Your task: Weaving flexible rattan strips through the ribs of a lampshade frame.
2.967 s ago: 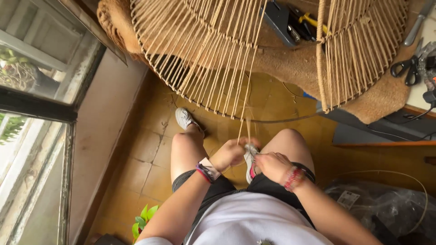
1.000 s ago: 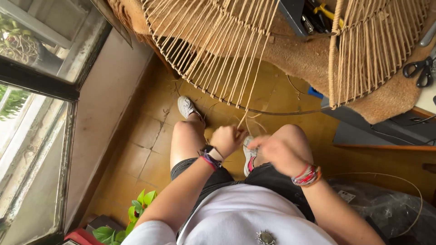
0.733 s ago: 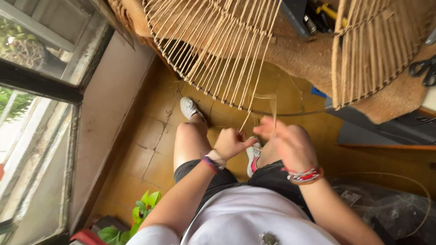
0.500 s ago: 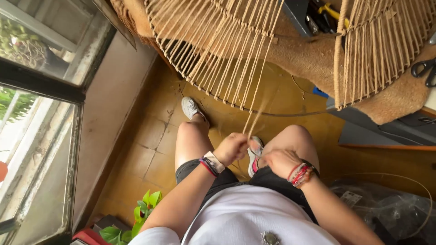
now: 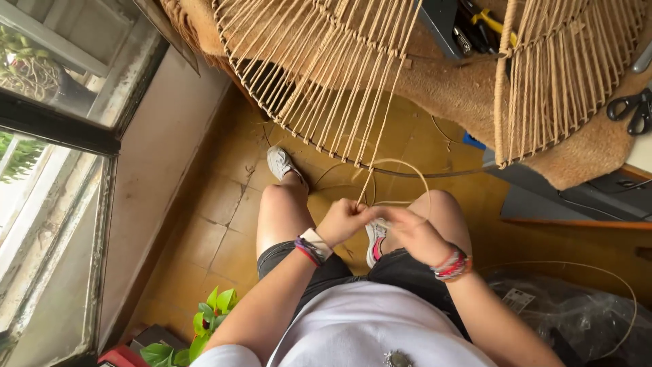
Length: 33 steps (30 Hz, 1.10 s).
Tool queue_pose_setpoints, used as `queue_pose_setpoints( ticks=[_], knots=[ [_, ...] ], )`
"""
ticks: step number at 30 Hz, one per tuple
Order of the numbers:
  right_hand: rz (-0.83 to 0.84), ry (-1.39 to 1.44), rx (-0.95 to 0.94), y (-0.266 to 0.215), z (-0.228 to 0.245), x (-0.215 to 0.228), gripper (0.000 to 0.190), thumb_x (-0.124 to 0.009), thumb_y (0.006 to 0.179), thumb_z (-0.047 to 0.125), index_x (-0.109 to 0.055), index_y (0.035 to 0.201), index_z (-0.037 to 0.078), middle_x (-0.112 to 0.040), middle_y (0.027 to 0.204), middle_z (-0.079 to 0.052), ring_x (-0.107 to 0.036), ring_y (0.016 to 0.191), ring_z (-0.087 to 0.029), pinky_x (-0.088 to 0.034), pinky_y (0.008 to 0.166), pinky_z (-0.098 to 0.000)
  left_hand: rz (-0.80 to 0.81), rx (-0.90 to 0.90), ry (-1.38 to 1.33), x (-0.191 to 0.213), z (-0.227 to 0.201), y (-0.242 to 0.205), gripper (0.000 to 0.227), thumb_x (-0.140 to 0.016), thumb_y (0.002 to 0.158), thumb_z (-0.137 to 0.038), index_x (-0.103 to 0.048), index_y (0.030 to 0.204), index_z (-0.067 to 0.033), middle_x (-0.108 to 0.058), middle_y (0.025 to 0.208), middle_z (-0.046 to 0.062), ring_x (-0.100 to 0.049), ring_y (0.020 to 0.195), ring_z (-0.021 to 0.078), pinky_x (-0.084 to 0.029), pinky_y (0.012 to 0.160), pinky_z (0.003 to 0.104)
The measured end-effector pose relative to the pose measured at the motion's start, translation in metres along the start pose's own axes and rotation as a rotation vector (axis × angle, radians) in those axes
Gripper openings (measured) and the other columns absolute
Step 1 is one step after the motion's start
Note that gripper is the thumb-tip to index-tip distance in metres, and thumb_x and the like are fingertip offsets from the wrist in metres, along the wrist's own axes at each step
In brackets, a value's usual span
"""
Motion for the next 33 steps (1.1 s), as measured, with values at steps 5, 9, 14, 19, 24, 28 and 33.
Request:
queue_pose_setpoints(
  ticks=[5,9,14,19,24,28,33],
  knots=[
    [-0.324,0.186,0.338,-0.023,0.034,0.063,0.047,-0.052,0.090,0.033,-0.054,0.044,0.022,-0.069,0.067,0.011,-0.058,0.065,-0.019,-0.046,0.067,-0.0297,-0.289,-0.143,1.292,0.017,-0.012,0.017,0.044,-0.072,0.082,-0.052,-0.065,0.077,-0.0098,-0.067,0.064,0.016,-0.074,0.070,0.0373,-0.060,0.064,0.044],
    [-0.062,-0.178,0.001,-0.012,-0.002,0.002,0.027,-0.048,0.101,0.037,-0.069,0.100,0.019,-0.076,0.090,-0.015,-0.072,0.092,-0.041,-0.056,0.084,-0.0556,-0.103,-0.133,0.496,-0.003,-0.003,-0.005,0.052,-0.069,0.094,-0.047,-0.053,0.057,-0.0144,-0.049,0.046,0.000,-0.052,0.052,0.0140,-0.045,0.053,0.027],
    [-0.107,1.020,0.059,-0.015,0.045,0.055,0.060,-0.051,0.089,0.021,-0.051,0.146,0.002,-0.063,0.142,-0.017,-0.060,0.127,-0.025,-0.044,0.108,-0.0388,-0.259,-0.302,0.794,0.008,-0.006,0.002,0.043,-0.078,0.081,-0.051,-0.070,0.065,-0.0125,-0.065,0.054,0.013,-0.071,0.058,0.0359,-0.054,0.055,0.039],
    [-0.312,0.347,0.339,-0.010,0.037,0.037,0.019,-0.053,0.094,0.009,-0.062,0.078,0.015,-0.076,0.090,-0.004,-0.068,0.073,-0.020,-0.054,0.072,-0.0328,-0.258,-0.138,0.884,0.003,-0.004,0.009,0.026,-0.069,0.086,-0.046,-0.077,0.089,-0.0206,-0.070,0.069,0.013,-0.072,0.074,0.0338,-0.058,0.071,0.043],
    [-0.076,-0.137,0.081,0.012,-0.030,-0.018,0.022,-0.055,0.097,0.020,-0.077,0.097,0.026,-0.076,0.089,0.005,-0.075,0.092,-0.017,-0.057,0.090,-0.0352,0.089,0.070,-0.274,-0.001,0.011,-0.006,0.052,-0.054,0.104,-0.045,-0.050,0.062,-0.0144,-0.019,0.051,-0.008,-0.021,0.037,0.0058,-0.020,0.031,0.019],
    [-0.118,1.203,0.302,-0.003,0.014,0.024,0.047,-0.042,0.102,0.016,-0.051,0.142,-0.006,-0.060,0.113,-0.017,-0.056,0.108,-0.024,-0.042,0.095,-0.0411,-0.247,-0.183,0.841,0.013,-0.009,-0.001,0.043,-0.074,0.083,-0.051,-0.067,0.065,-0.0127,-0.064,0.056,0.012,-0.069,0.062,0.0345,-0.054,0.060,0.040],
    [-0.212,0.688,0.331,-0.011,0.028,0.026,0.022,-0.059,0.088,-0.005,-0.074,0.104,-0.008,-0.077,0.096,-0.024,-0.074,0.093,-0.036,-0.056,0.086,-0.0515,-0.308,-0.229,1.114,0.010,0.001,0.017,0.039,-0.068,0.087,-0.052,-0.061,0.088,-0.0137,-0.067,0.065,0.014,-0.073,0.074,0.0404,-0.059,0.070,0.050]
  ],
)
Point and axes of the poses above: each hand's wrist, its own y-axis towards the middle knuckle, its own x-axis out of the back of the hand, z = x × y, the point moved 3 cm from there along y, towards the middle knuckle
